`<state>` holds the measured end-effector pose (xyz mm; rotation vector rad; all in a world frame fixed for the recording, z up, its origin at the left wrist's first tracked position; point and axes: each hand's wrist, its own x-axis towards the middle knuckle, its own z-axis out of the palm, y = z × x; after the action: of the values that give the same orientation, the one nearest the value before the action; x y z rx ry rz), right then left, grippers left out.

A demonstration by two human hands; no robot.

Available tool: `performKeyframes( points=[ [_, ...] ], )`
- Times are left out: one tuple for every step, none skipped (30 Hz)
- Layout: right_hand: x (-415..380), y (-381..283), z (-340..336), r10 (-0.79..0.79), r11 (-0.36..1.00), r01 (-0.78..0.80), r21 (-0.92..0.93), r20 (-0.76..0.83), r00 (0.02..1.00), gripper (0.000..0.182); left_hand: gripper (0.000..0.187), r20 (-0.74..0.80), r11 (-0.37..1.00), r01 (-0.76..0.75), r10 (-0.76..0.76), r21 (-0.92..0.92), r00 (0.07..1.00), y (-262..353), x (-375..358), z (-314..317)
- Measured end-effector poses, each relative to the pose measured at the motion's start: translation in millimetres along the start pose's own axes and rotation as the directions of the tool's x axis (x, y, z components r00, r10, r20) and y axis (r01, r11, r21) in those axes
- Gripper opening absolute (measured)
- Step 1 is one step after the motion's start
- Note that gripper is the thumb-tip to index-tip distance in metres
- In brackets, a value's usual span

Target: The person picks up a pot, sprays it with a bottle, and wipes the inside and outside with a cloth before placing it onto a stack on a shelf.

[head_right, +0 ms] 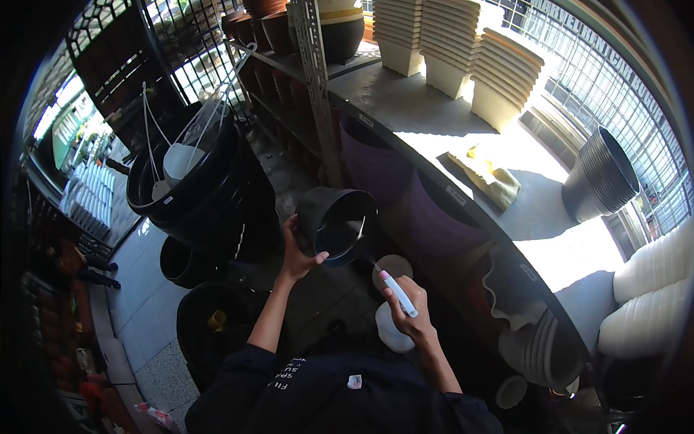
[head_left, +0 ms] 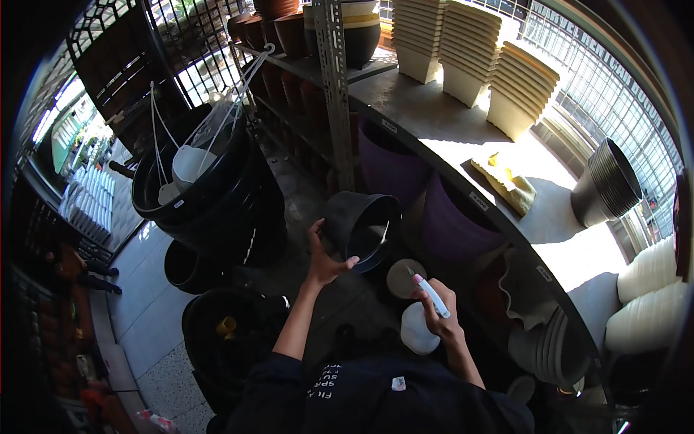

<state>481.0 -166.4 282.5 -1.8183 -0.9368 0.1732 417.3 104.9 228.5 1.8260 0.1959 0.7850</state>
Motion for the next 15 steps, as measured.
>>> performKeyframes(
  points=[
    [0.6,-1.9,-1.1,0.024,1.000,-0.023,-0.017,0.033,0.999,0.042,0.098,-0.010,0.998,0.026,-0.027,-0.052,1.000,-2.1,-1.2,0.1],
    [1.4,-3.2,-1.0,0.008,1.000,-0.007,-0.010,0.017,1.000,0.038,0.097,-0.016,0.993,0.053,-0.055,-0.103,0.998,-7.1,-3.8,0.5],
    [3.0,-4.5,-1.0,-0.009,1.000,0.009,-0.003,-0.002,1.000,0.034,0.097,-0.020,0.985,0.077,-0.081,-0.155,0.997,-12.6,-6.3,1.2],
    [3.7,-5.6,-1.7,-0.025,1.000,0.025,0.000,-0.025,0.999,0.030,0.095,-0.044,0.956,0.159,-0.175,-0.246,0.984,-17.2,-10.5,2.5],
    [3.7,-4.8,-1.3,-0.001,0.999,0.004,0.053,-0.053,0.999,0.030,0.093,-0.052,0.912,0.236,-0.267,-0.335,0.962,-22.4,-16.8,4.2],
    [4.5,-2.4,0.0,0.021,0.994,-0.012,0.106,-0.084,0.996,0.030,0.091,-0.047,0.854,0.305,-0.356,-0.421,0.933,-30.2,-22.9,6.3],
    [6.2,-2.1,-0.3,0.041,0.987,-0.022,0.157,-0.114,0.993,0.031,0.083,-0.076,0.833,0.329,-0.401,-0.445,0.913,-37.2,-28.2,9.0],
    [8.5,-4.4,-2.0,0.050,0.982,-0.024,0.185,-0.133,0.990,0.031,0.080,-0.051,0.739,0.400,-0.504,-0.542,0.862,-42.7,-37.7,11.6],
    [12.6,-7.0,-3.8,0.055,0.977,-0.021,0.213,-0.152,0.987,0.032,0.077,-0.014,0.629,0.457,-0.597,-0.630,0.802,-35.4,-42.4,13.3],
    [18.2,-9.6,-6.0,0.057,0.971,-0.015,0.240,-0.172,0.983,0.032,0.075,0.036,0.505,0.499,-0.677,-0.704,0.736,-31.5,-47.0,15.0],
    [26.2,-10.5,-8.8,0.070,0.951,-0.008,0.309,-0.191,0.979,0.033,0.073,0.104,0.452,0.542,-0.693,-0.708,0.713,-40.9,-51.8,13.6],
    [36.5,-12.1,-12.7,0.081,0.927,0.004,0.375,-0.210,0.974,0.033,0.071,0.173,0.399,0.585,-0.705,-0.706,0.688,-58.8,-55.3,10.0],
    [49.9,-22.9,-19.0,0.081,0.893,0.040,0.448,-0.248,0.966,0.035,0.070,0.241,0.343,0.628,-0.713,-0.698,0.658,-72.6,-58.8,9.8],
    [63.7,-31.2,-27.1,0.085,0.861,0.069,0.503,-0.276,0.957,0.038,0.069,0.256,0.329,0.638,-0.716,-0.696,0.649,-80.1,-64.8,12.7],
    [79.1,-41.3,-35.7,0.064,0.861,0.109,0.496,-0.320,0.945,0.040,0.068,0.270,0.315,0.648,-0.720,-0.694,0.639,-87.0,-70.2,14.7]
  ],
)
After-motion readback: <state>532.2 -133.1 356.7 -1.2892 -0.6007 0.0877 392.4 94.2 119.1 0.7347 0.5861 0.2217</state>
